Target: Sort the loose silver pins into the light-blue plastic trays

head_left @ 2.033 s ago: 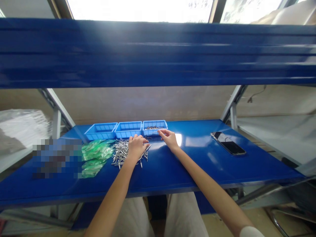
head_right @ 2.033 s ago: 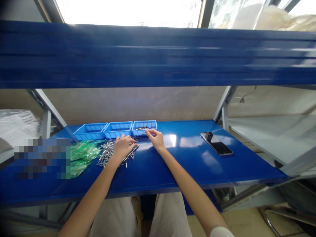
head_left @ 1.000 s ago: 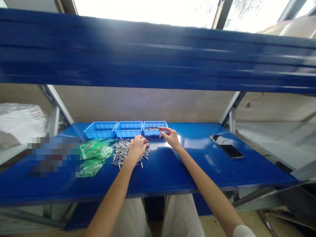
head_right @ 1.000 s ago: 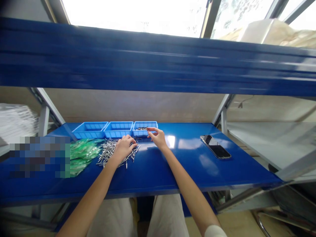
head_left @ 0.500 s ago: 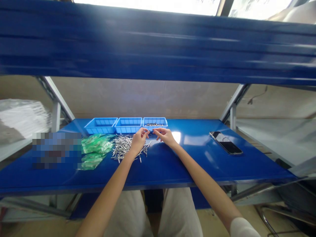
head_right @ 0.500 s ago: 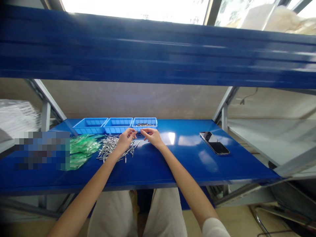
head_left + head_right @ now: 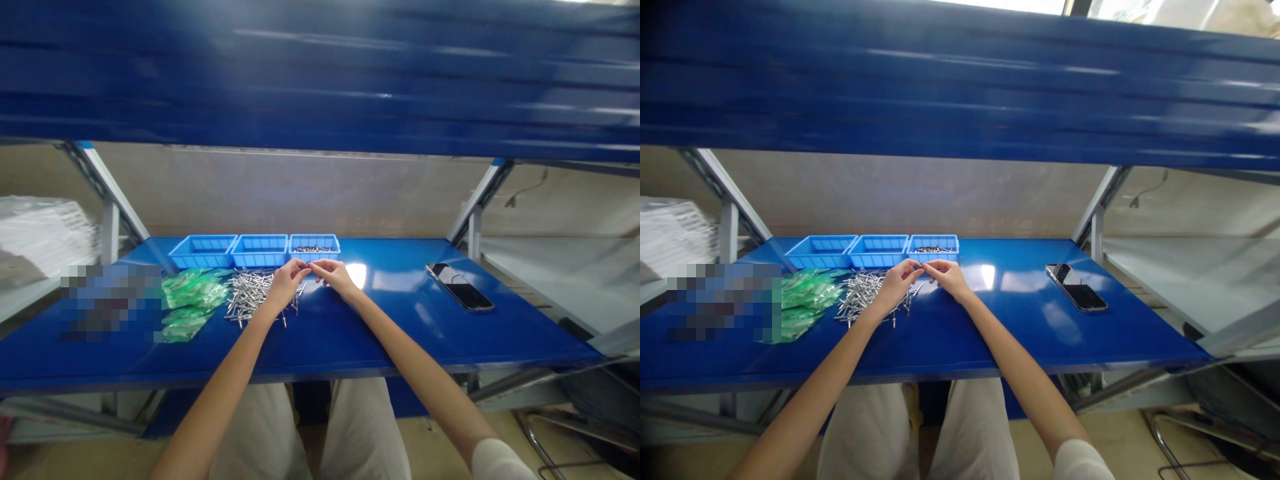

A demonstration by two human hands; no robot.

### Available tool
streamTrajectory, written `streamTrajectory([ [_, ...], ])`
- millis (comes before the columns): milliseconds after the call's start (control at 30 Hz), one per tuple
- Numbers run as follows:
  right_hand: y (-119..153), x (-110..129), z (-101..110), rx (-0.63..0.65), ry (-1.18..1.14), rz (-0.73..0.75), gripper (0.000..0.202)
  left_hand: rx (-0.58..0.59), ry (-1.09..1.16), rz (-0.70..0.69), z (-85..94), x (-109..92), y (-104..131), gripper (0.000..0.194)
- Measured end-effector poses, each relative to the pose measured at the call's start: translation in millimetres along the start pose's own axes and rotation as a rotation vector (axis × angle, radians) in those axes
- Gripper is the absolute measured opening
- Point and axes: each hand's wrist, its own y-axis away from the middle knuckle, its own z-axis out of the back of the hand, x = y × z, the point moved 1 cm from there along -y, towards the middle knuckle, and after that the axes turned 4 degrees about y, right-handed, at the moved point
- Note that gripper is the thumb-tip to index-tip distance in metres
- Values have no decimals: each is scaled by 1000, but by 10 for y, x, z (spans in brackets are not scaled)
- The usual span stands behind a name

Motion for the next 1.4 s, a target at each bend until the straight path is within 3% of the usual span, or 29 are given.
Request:
streamTrajectory([
  [167, 6, -14, 4, -18, 35, -22, 34, -79, 67, -3, 19, -18, -16, 22],
  [367, 18, 17, 3, 136, 67, 42, 33, -158, 89, -25, 41, -47, -20, 21],
  [433, 10, 24, 33, 106, 80, 56, 33, -165, 91, -27, 29, -53, -13, 22],
  [533, -5, 10, 83, 7, 63, 34, 35, -86, 92, -41, -21, -53, -6, 23],
  [633, -3, -26, 81, 12, 8, -4, 37, 1, 5, -61, -60, -42, -7, 23],
  [700, 3, -49, 58, 35, 5, -37, 38, -58, -76, -60, -41, -31, -17, 24],
  [767, -2, -62, 48, 16, 21, -75, 38, -194, -125, -32, 14, -18, -34, 24],
  [867, -46, -52, 91, -113, 1, -107, 39, -371, -143, 48, 106, 5, -60, 22],
  [967, -110, -10, 169, -228, -82, -36, 46, -425, -133, 91, 150, 22, -77, 20],
  [1033, -131, 10, 197, -217, -83, 18, 50, -420, -113, 105, 153, 27, -81, 20],
  [1233, -14, -16, 90, -108, 453, 193, 26, -449, -89, 139, 167, 15, -74, 21],
  [1400, 76, -72, -65, 104, 858, 347, 35, -412, -112, 114, 150, -5, -68, 19],
])
